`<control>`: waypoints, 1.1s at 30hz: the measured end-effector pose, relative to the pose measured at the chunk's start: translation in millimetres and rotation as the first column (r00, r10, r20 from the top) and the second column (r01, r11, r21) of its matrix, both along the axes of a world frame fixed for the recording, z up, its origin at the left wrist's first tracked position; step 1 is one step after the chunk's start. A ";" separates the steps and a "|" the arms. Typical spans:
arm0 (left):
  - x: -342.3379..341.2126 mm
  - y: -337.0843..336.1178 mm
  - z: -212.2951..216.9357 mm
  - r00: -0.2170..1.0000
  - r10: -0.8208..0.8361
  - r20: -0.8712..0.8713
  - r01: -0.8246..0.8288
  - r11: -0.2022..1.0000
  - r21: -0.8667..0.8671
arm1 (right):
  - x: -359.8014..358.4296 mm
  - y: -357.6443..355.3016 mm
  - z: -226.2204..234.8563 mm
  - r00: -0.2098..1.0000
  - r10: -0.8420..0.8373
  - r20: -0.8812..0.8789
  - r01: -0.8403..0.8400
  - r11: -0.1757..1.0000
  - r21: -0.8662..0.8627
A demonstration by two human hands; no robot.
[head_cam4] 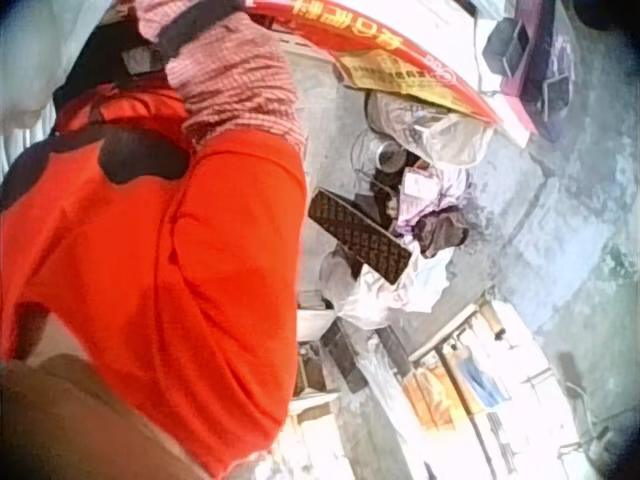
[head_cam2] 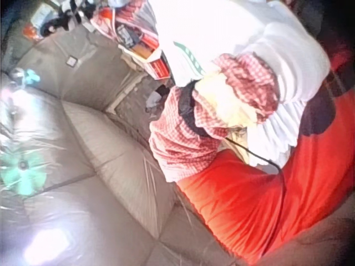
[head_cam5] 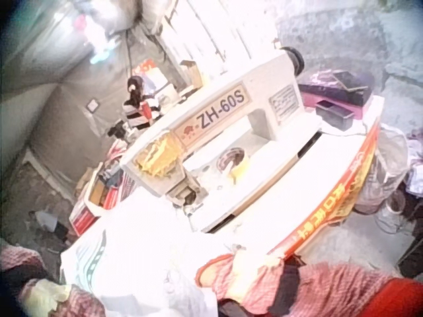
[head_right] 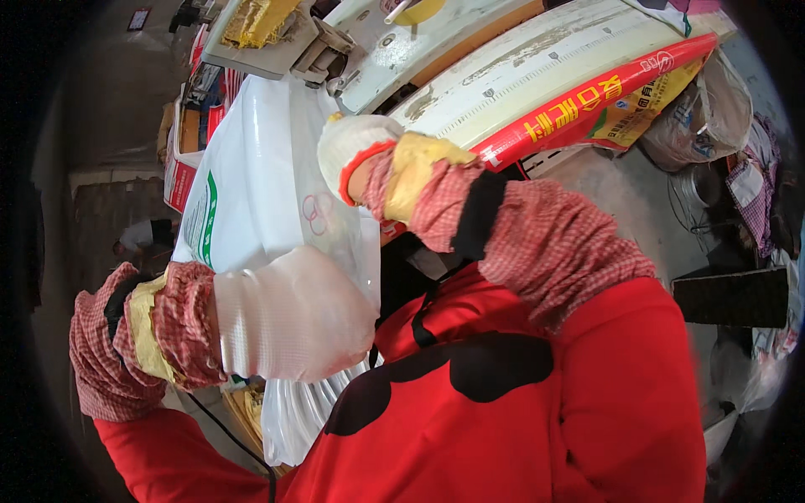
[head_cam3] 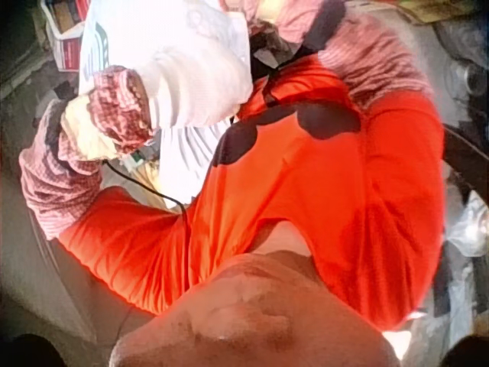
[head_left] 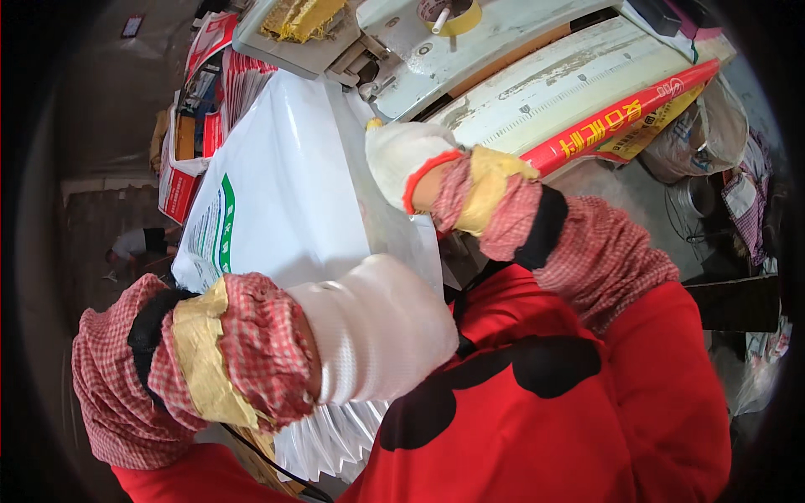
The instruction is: Sealing white plastic fertilizer bags using an industrial sewing machine.
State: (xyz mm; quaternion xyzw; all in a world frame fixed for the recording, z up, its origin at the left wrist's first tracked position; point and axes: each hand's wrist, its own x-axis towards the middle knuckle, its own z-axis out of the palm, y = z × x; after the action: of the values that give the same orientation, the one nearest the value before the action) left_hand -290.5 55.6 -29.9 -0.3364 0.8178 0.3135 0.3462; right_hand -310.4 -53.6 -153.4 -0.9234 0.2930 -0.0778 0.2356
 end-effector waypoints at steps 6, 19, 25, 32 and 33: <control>-10.4 -48.2 4.9 0.962 0.045 0.270 -0.027 0.997 -0.067 | 54.7 10.0 -64.5 0.962 -0.113 0.247 0.181 0.945 -0.273; -9.0 -45.2 86.3 0.693 0.152 0.704 -0.051 0.985 -0.163 | 113.9 13.3 -95.7 0.895 -0.429 0.127 0.303 0.373 -0.877; -27.6 5.4 27.4 0.844 -0.228 0.486 0.230 0.972 0.057 | 149.0 -12.4 -138.0 0.716 -0.604 0.351 -0.460 -0.786 -0.413; -28.9 -13.7 54.3 0.927 -0.044 0.372 0.142 0.960 -0.240 | 110.0 -25.9 -127.7 0.792 -0.489 0.365 -0.480 -0.869 -0.121; -30.3 -12.8 58.6 0.930 -0.082 0.357 0.186 0.945 -0.270 | 108.5 -25.8 -122.4 0.812 -0.469 0.346 -0.467 -0.879 -0.097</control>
State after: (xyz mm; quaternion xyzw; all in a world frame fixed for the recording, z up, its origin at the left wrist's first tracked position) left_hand -320.8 42.8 28.6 -0.3767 0.8045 0.0985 0.4486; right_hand -201.9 -79.3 -275.8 -0.1934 0.1536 -0.0952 -0.9643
